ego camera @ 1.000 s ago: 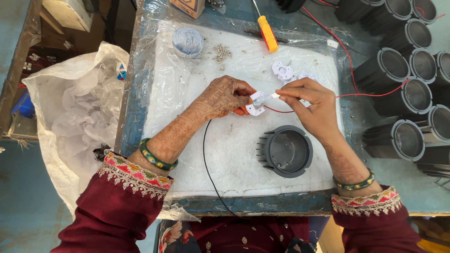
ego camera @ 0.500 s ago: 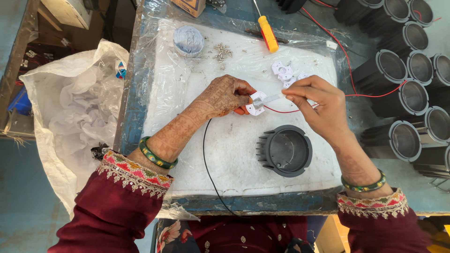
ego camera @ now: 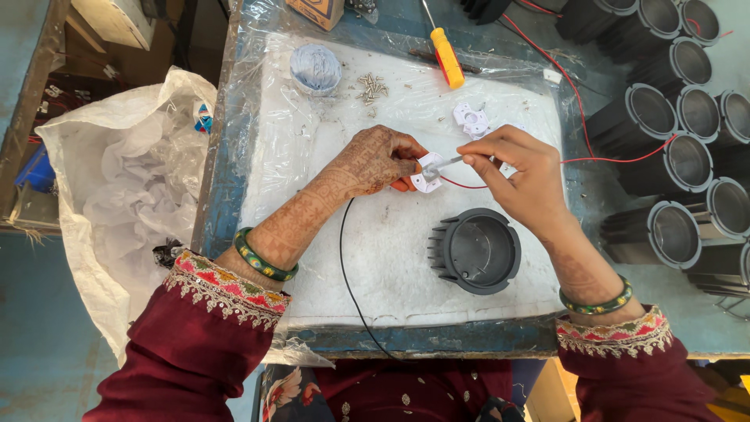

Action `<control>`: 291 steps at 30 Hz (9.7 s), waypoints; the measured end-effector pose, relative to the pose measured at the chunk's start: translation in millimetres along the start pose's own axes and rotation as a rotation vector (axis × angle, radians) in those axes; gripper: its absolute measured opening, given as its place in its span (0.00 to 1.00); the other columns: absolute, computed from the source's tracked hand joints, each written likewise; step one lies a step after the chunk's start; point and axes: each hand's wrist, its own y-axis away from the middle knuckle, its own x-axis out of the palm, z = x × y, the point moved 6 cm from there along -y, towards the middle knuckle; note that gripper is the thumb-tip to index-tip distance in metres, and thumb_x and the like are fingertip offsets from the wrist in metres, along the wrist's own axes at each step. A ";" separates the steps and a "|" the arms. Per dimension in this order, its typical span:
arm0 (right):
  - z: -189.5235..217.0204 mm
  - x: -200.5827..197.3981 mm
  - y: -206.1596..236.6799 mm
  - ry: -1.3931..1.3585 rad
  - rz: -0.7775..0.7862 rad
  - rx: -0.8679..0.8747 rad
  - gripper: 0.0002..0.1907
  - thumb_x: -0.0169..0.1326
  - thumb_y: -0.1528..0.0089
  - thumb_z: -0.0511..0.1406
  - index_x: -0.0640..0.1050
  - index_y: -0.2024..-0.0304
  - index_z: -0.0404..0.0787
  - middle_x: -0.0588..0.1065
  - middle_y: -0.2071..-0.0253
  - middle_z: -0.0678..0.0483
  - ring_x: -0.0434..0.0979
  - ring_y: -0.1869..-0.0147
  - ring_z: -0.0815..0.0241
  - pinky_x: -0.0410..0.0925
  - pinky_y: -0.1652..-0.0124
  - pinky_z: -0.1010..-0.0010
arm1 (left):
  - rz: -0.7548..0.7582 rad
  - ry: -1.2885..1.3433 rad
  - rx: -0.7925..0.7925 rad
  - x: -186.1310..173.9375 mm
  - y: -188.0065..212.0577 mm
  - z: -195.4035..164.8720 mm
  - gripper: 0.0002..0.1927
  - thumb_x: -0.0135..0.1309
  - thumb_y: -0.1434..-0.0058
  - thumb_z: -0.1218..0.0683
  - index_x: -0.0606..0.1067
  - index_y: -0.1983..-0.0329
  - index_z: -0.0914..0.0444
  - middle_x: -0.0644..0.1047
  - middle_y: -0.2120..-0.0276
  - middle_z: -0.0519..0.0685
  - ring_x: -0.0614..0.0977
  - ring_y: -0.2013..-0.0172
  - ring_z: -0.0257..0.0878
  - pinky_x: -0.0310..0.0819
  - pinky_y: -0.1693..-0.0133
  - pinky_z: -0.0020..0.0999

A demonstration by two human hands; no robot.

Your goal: The person assembles LED light fixtures at a workbench. They thread red and black wires through a white LED mounting plate, seat the plate into a black finned heatsink housing, pick up an electric screwdriver, and drive screws to secure the LED module inside the housing, repeating the assembly cycle for successive housings.

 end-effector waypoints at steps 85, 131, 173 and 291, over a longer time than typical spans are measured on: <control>6.8 9.1 -57.9 0.216 0.281 -0.004 0.10 0.58 0.31 0.38 0.83 0.50 0.41 0.81 0.56 0.47 0.81 0.59 0.53 0.72 0.60 0.65 | -0.014 0.113 0.105 2.1 -1.3 -6.7 0.14 0.60 0.43 0.60 0.81 0.53 0.65 0.85 0.64 0.51 0.87 0.69 0.35 0.87 0.66 0.29; 40.4 -40.6 63.7 -0.114 0.159 -0.110 0.12 0.59 0.41 0.25 0.84 0.58 0.43 0.76 0.61 0.57 0.76 0.57 0.60 0.70 0.60 0.70 | -0.091 -0.872 0.938 62.9 136.8 -109.8 0.20 0.61 0.41 0.60 0.79 0.46 0.49 0.79 0.61 0.42 0.81 0.58 0.39 0.80 0.61 0.33; 64.7 -6.5 68.6 0.433 0.507 -0.024 0.20 0.54 0.54 0.26 0.85 0.60 0.45 0.76 0.61 0.58 0.76 0.52 0.53 0.73 0.62 0.58 | 0.384 -1.455 1.110 87.6 108.9 -114.9 0.09 0.54 0.42 0.52 0.81 0.61 0.46 0.78 0.60 0.38 0.75 0.50 0.40 0.74 0.58 0.39; 68.0 42.8 161.7 -0.278 -0.255 0.363 0.63 0.77 0.54 0.46 0.53 0.27 0.38 0.64 0.34 0.43 0.69 0.29 0.48 0.67 0.33 0.60 | 0.383 -1.011 0.910 94.8 170.9 -115.0 0.18 0.54 0.49 0.55 0.77 0.55 0.67 0.74 0.43 0.63 0.74 0.38 0.53 0.56 0.30 0.47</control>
